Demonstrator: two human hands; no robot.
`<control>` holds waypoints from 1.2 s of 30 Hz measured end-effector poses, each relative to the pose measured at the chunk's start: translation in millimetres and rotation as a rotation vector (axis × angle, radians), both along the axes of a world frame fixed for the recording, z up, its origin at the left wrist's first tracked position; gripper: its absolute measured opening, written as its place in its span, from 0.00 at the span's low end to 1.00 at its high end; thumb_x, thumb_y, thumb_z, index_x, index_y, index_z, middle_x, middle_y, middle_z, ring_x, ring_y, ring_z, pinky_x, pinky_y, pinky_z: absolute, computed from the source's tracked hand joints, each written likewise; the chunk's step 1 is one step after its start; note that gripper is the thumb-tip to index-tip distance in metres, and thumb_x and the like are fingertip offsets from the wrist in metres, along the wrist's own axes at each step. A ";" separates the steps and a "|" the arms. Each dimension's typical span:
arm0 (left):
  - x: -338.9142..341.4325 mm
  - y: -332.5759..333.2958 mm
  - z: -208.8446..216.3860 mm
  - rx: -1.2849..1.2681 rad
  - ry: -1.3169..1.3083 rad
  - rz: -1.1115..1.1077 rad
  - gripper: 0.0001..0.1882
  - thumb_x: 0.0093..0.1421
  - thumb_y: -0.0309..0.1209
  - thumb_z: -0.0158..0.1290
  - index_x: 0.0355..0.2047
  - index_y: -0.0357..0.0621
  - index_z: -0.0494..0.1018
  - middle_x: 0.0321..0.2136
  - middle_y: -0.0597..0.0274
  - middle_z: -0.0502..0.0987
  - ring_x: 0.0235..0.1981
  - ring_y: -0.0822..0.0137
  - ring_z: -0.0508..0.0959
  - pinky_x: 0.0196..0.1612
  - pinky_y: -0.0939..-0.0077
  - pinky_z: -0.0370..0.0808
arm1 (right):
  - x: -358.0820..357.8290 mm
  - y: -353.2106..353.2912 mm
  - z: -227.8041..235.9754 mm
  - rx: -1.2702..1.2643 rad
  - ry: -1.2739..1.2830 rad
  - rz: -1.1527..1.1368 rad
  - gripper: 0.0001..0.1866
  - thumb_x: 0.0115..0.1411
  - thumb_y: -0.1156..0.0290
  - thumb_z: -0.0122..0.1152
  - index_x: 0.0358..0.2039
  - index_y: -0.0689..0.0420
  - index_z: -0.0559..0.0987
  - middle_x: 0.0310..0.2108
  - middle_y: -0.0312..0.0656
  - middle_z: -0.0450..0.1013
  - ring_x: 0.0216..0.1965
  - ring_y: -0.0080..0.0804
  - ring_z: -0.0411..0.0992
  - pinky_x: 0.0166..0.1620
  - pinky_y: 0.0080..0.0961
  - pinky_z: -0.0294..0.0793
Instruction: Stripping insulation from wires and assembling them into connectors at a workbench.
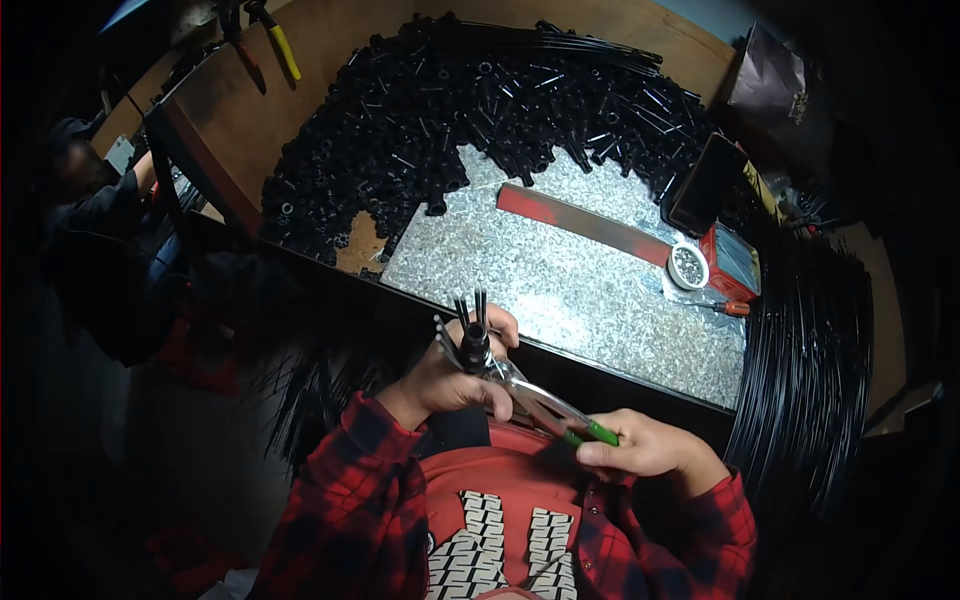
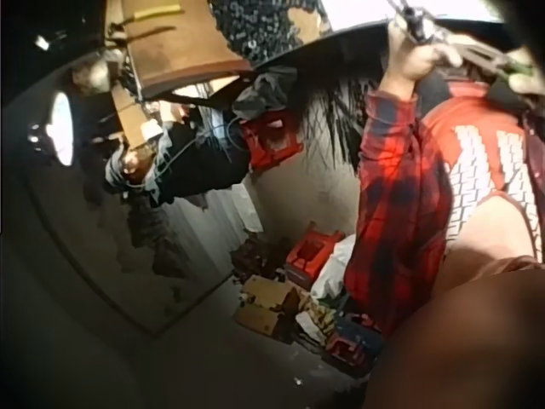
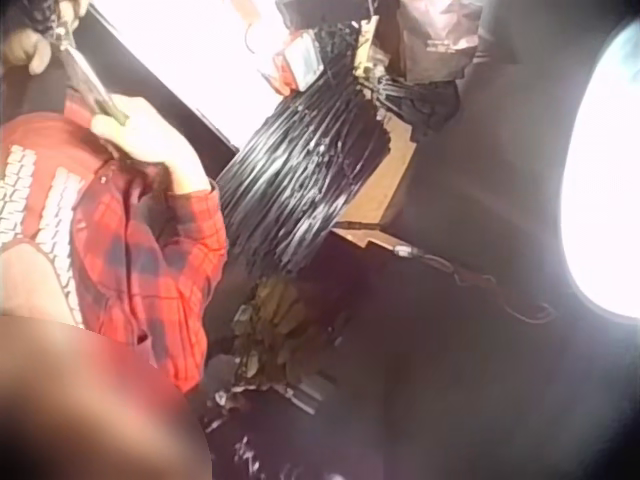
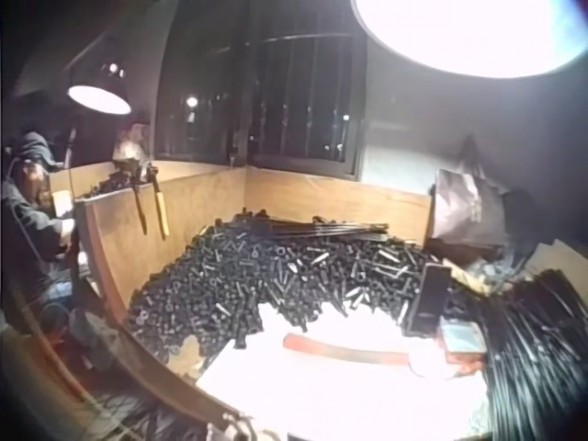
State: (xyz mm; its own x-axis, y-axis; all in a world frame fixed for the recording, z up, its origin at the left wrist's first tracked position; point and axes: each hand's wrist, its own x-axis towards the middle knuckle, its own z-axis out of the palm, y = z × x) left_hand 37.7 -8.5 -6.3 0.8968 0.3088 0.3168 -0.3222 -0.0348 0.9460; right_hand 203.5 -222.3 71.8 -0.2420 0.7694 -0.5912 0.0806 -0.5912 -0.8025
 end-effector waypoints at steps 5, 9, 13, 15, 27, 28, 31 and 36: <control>2.5 -5.3 0.8 -0.041 0.022 0.036 0.44 0.25 0.49 0.70 0.38 0.42 0.59 0.16 0.77 0.63 0.20 0.83 0.64 0.24 0.88 0.59 | -8.3 3.6 -2.7 0.623 -0.604 -0.028 0.20 0.61 0.63 0.54 0.50 0.61 0.69 0.26 0.45 0.72 0.28 0.44 0.72 0.34 0.32 0.70; -0.2 -12.8 -4.5 -0.086 0.016 0.124 0.43 0.27 0.46 0.71 0.38 0.44 0.57 0.14 0.76 0.61 0.18 0.82 0.63 0.23 0.87 0.59 | -17.3 11.1 5.2 0.366 -0.753 -0.004 0.11 0.59 0.69 0.57 0.38 0.62 0.71 0.25 0.51 0.71 0.29 0.52 0.71 0.32 0.37 0.69; 0.8 -14.9 -4.5 -0.074 0.003 0.153 0.43 0.28 0.44 0.71 0.38 0.45 0.55 0.13 0.76 0.61 0.16 0.82 0.63 0.22 0.87 0.59 | -19.5 8.0 -5.8 0.331 -0.752 -0.056 0.10 0.55 0.73 0.60 0.33 0.63 0.69 0.24 0.52 0.70 0.27 0.54 0.71 0.29 0.38 0.68; 1.1 -13.0 -6.5 -0.036 -0.024 0.149 0.42 0.28 0.44 0.71 0.38 0.45 0.55 0.13 0.76 0.61 0.16 0.82 0.63 0.22 0.87 0.59 | -15.2 2.5 -13.4 0.525 -0.898 -0.037 0.14 0.52 0.67 0.62 0.32 0.61 0.68 0.24 0.51 0.71 0.25 0.54 0.71 0.27 0.41 0.71; 4.9 -8.3 7.3 -0.198 0.046 -0.092 0.42 0.26 0.46 0.73 0.35 0.47 0.57 0.19 0.76 0.59 0.21 0.82 0.59 0.23 0.85 0.56 | -9.5 -10.3 17.0 0.728 -1.545 0.081 0.11 0.51 0.67 0.59 0.27 0.57 0.68 0.20 0.42 0.64 0.20 0.37 0.70 0.23 0.31 0.70; 4.6 -9.6 8.7 -0.212 0.050 -0.101 0.41 0.26 0.47 0.74 0.34 0.47 0.59 0.25 0.74 0.60 0.24 0.81 0.59 0.25 0.84 0.57 | -9.3 -10.8 19.0 0.740 -1.587 0.098 0.10 0.51 0.67 0.58 0.26 0.57 0.68 0.19 0.41 0.64 0.19 0.35 0.69 0.23 0.30 0.69; 4.1 -12.2 9.5 -0.184 0.127 -0.082 0.40 0.27 0.46 0.75 0.32 0.47 0.59 0.23 0.75 0.58 0.23 0.81 0.57 0.24 0.84 0.56 | -13.4 -9.7 27.5 0.759 -1.665 0.130 0.08 0.51 0.69 0.57 0.25 0.57 0.67 0.19 0.40 0.63 0.19 0.33 0.69 0.22 0.29 0.69; 7.4 -14.4 12.5 -0.115 0.088 -0.046 0.35 0.35 0.39 0.74 0.29 0.48 0.56 0.17 0.79 0.55 0.19 0.83 0.54 0.21 0.85 0.52 | -12.0 -8.4 16.9 0.665 -1.522 0.164 0.09 0.52 0.68 0.57 0.27 0.58 0.67 0.20 0.43 0.65 0.20 0.37 0.71 0.23 0.32 0.70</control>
State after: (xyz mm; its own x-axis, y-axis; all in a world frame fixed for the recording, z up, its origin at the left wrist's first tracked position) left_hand 45.1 -22.9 6.2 0.9337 0.2963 0.2008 -0.2363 0.0889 0.9676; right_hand 191.5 -230.7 88.7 0.1103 0.9926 0.0512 0.9936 -0.1089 -0.0290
